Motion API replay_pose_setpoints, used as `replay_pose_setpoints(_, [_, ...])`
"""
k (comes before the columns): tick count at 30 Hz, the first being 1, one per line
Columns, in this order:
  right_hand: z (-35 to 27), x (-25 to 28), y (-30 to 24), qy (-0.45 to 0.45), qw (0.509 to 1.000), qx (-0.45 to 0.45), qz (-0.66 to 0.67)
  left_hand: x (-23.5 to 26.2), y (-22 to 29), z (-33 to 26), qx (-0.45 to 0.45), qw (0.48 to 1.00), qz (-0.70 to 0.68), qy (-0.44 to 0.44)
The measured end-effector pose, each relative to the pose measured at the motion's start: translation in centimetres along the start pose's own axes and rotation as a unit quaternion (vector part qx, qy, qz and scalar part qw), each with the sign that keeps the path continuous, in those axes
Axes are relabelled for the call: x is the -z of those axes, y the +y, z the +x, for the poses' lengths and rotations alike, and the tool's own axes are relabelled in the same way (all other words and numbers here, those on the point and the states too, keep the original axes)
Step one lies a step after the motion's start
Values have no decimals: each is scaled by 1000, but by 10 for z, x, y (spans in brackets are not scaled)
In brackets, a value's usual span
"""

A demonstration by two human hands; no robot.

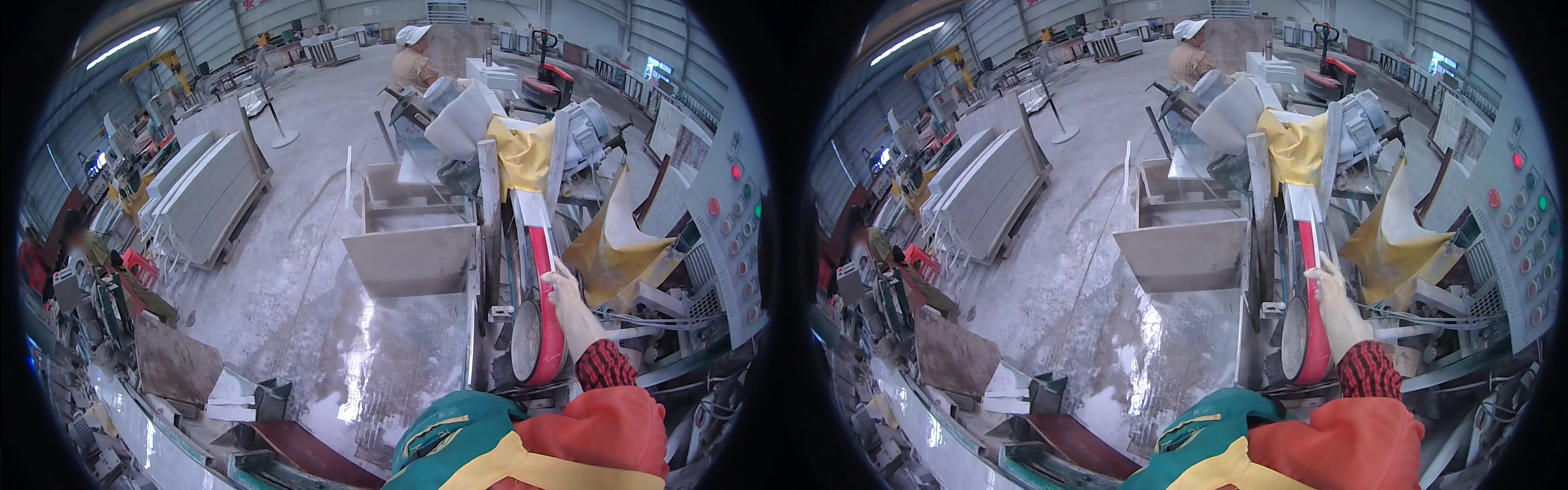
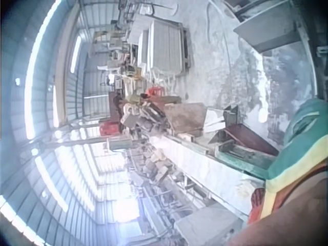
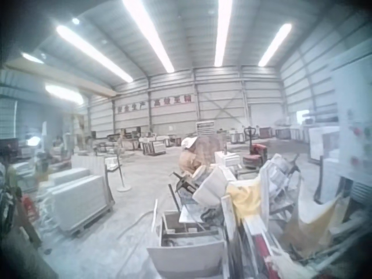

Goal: The person repeatedly picks up white rectangular panels from a conveyor belt and stacks them into a nearby bin. The person handles the panels one at a time, placing them into the bin throughout the clip.

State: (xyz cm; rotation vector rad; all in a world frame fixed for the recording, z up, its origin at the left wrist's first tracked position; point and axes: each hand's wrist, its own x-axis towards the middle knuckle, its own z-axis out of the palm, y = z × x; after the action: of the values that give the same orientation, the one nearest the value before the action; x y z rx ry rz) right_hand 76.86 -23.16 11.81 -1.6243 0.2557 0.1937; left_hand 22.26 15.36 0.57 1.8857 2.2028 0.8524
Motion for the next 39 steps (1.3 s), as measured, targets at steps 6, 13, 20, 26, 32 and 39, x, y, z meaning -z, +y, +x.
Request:
replay_pose_setpoints(6, [-71,-64,8,-114,977,-33,176,5,-14,-1,-2,1000,-12,24])
replay_pose_setpoints(13, [-127,-158,23,-484,863,-119,84,39,-50,10,-62,973,-163,149])
replay_pose_setpoints(20, [-239,-243,54,-709,701,-13,-68,70,144,-53,216,621,-658,-367])
replay_pose_setpoints(26, [-324,-245,45,-653,500,505,-264,50,104,-70,285,671,-674,-118])
replay_pose_setpoints(32, [-322,-268,46,-800,513,293,-103,100,62,-65,355,639,-669,-134])
replay_pose_setpoints(39, [-344,-296,38,-875,459,110,-108,120,64,-69,297,598,-727,-159])
